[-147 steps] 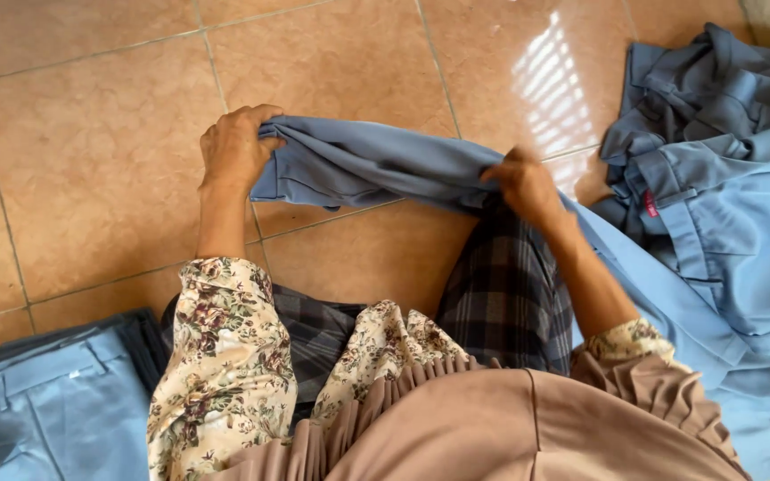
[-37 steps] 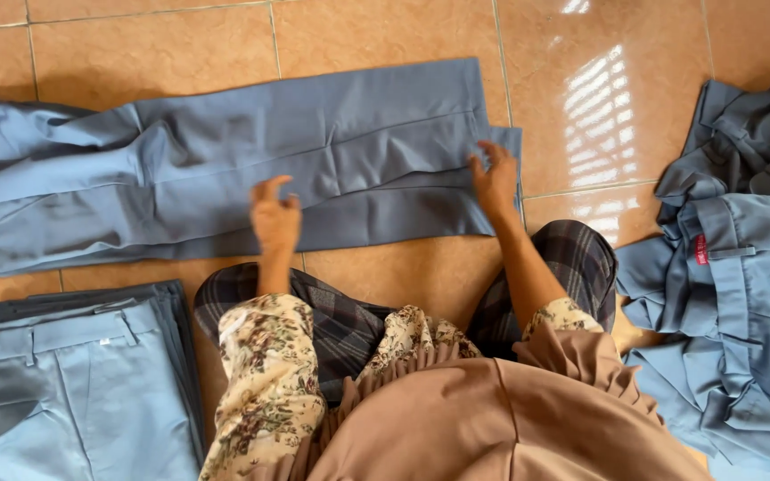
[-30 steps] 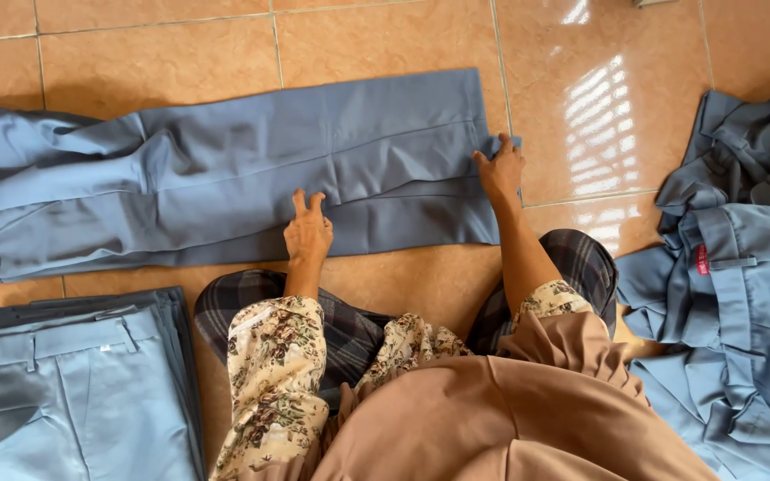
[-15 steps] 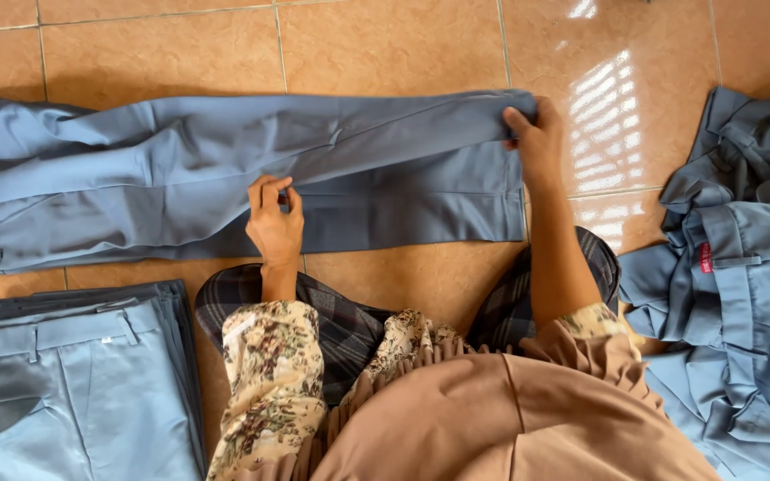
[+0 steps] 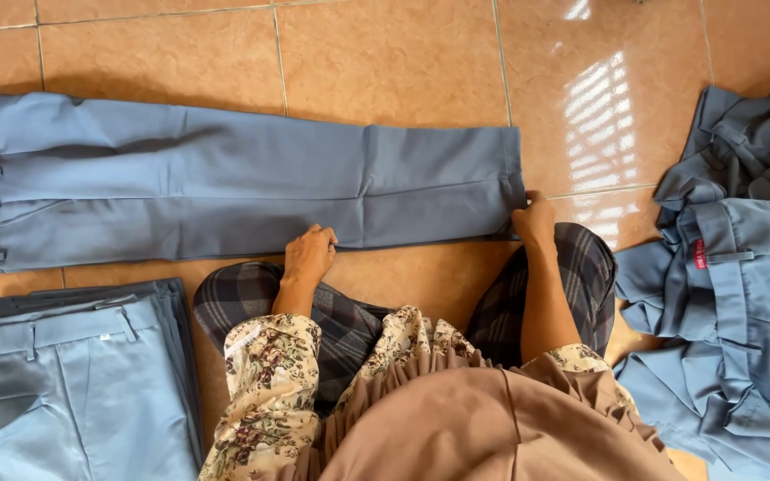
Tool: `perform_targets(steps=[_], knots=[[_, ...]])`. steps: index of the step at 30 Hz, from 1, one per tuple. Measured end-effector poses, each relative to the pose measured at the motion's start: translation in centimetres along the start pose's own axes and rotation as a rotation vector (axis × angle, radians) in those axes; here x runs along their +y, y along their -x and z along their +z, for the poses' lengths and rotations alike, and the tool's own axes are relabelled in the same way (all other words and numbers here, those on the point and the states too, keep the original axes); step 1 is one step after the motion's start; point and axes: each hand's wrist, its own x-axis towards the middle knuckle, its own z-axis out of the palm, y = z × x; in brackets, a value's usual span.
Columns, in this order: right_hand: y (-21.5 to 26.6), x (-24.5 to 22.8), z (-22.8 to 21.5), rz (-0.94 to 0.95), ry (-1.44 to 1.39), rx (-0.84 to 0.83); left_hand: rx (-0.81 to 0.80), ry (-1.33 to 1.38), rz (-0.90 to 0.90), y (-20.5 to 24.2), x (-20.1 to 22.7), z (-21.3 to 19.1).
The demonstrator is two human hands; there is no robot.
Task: Folding blue trousers into a neat rectangular shape on the floor of a factory.
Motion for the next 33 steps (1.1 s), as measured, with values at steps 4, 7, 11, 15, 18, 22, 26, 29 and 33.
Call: perform_targets(steps=[4,7,11,15,18,22,26,29,33], knots=[[2.9,-3.3,-2.1,-0.023,0.031,0.042,0.004,0.037,-0.009,1.6,1.5,-2.8],[4.5,-4.6,-2.7,-0.065,-0.018,0.099,0.001,0.115,-0.001,2.9,2.6,-5.2],[3.9,-4.4,-1.4,-0.066,0.119,0.056,-0.130,0.094,-0.033,2.3,1.6,-3.2],[4.2,-6.4,-1.6,-0.004,0.065,0.106,-0.184,0.130,-0.048,1.7,1.6,-3.1],[3.0,-6.5,-0.9,0.095,0.093,0.119,-0.191,0.135,-0.073,1.5,1.6,-3.1],[-0.8,-2.9,0.5,0.151,0.006,0.055,-0.218,0.148,-0.119,1.1,2.2,-3.2],[0.2,-4.1,-1.1,0.031,-0.155,0.015,-0.213,0.177,-0.100,1.7,4.6,-6.1],[0.6,-4.5,-1.1,0.036,-0.476,-0.046,-0.194,0.121,-0.088,1.5,4.7,-5.7],[2.7,-7.1,-4.4,0.229,-1.068,-0.362,-0.171,0.040,-0.066,1.2,5.1,-5.6]])
